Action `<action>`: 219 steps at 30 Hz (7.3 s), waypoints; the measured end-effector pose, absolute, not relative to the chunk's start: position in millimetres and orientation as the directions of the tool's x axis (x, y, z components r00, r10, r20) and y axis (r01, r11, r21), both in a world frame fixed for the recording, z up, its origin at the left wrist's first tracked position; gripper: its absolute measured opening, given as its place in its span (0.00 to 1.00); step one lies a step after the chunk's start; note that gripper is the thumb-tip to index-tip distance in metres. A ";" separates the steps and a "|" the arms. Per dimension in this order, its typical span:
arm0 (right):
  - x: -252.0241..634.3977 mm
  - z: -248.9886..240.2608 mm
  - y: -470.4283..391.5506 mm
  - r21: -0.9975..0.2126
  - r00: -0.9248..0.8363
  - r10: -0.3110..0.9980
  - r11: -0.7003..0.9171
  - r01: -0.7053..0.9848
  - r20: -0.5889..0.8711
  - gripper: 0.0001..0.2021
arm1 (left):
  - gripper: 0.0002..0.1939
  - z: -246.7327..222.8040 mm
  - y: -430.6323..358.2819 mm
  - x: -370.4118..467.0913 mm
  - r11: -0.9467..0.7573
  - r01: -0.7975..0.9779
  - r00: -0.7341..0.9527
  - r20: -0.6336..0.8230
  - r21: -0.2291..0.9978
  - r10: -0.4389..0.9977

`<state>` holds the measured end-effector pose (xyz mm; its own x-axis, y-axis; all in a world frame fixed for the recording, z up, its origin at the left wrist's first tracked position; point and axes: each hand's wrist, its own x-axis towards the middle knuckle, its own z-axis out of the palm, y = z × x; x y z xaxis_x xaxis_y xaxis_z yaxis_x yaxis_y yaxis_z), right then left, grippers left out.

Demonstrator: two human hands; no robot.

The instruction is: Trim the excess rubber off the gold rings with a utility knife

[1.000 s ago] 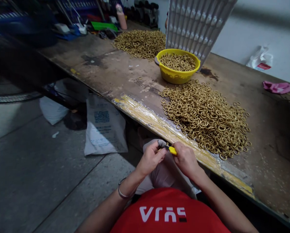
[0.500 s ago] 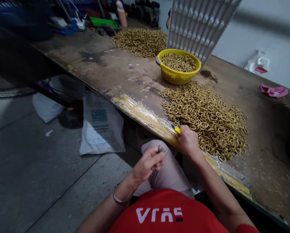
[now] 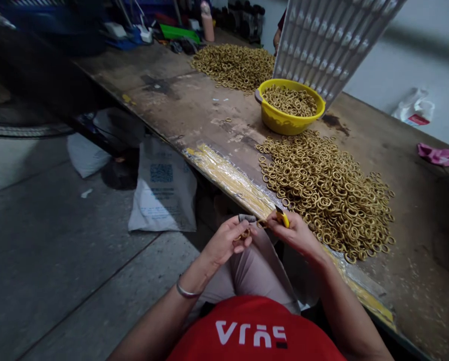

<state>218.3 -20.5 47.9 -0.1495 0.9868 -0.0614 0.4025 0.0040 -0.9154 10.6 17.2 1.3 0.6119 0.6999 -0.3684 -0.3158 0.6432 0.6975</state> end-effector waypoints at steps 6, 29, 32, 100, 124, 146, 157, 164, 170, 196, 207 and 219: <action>209.1 47.4 -32.1 -0.958 -0.184 0.983 0.046 0.283 -0.007 0.15 | 0.23 9.9 9.3 13.6 0.755 -0.265 0.744 -0.372 0.600 0.556; 187.8 38.2 -18.1 0.032 0.208 0.951 -0.206 0.978 -0.227 0.14 | 0.09 46.6 -14.6 9.3 -0.130 0.031 0.619 0.083 0.991 0.781; 200.7 31.5 3.5 0.067 0.241 0.952 -0.232 0.970 -0.188 0.14 | 0.13 40.4 -19.5 8.6 0.162 -0.008 0.726 -0.106 0.987 0.680; 211.6 32.8 6.3 0.182 0.333 0.926 -0.301 0.936 -0.177 0.15 | 0.19 9.8 -5.2 -0.8 0.513 -0.298 0.614 -0.250 0.805 0.749; 166.8 24.2 -48.6 -0.938 0.110 0.953 -0.249 -0.242 -0.282 0.16 | 0.18 14.2 1.6 12.8 0.654 -0.430 0.637 -0.304 0.623 0.708; 171.1 48.9 -60.1 -0.238 -0.091 0.992 0.067 0.969 -0.090 0.15 | 0.13 28.5 -4.5 0.9 0.157 -0.037 0.512 -0.116 0.987 0.851; 154.8 49.3 -31.8 -0.040 0.005 0.970 -0.015 0.999 -0.245 0.09 | 0.07 29.4 9.5 -10.1 -0.223 0.187 0.423 0.127 0.957 0.897; 201.3 44.1 -10.0 0.185 0.267 0.940 -0.229 0.956 -0.214 0.12 | 0.12 30.6 -15.5 -15.6 0.054 0.019 0.665 -0.053 0.998 0.745; 226.1 39.2 -4.7 0.256 0.278 0.946 -0.231 0.939 -0.165 0.14 | 0.26 9.0 -10.0 -8.9 0.585 -0.241 0.673 -0.301 0.774 0.676; 185.9 50.5 -44.7 -0.797 -0.070 0.980 0.192 0.573 0.186 0.09 | 0.19 20.8 -3.7 9.7 0.662 -0.258 0.675 -0.359 0.704 0.645; 180.4 47.6 -60.2 -0.168 -0.121 0.993 0.121 0.978 0.009 0.13 | 0.15 29.7 -4.5 5.9 0.380 -0.054 0.523 -0.298 0.924 0.799; 180.4 47.1 -54.3 -0.119 -0.162 0.987 0.164 0.979 0.023 0.12 | 0.07 45.8 -1.5 0.9 0.213 0.051 0.512 -0.208 0.976 0.833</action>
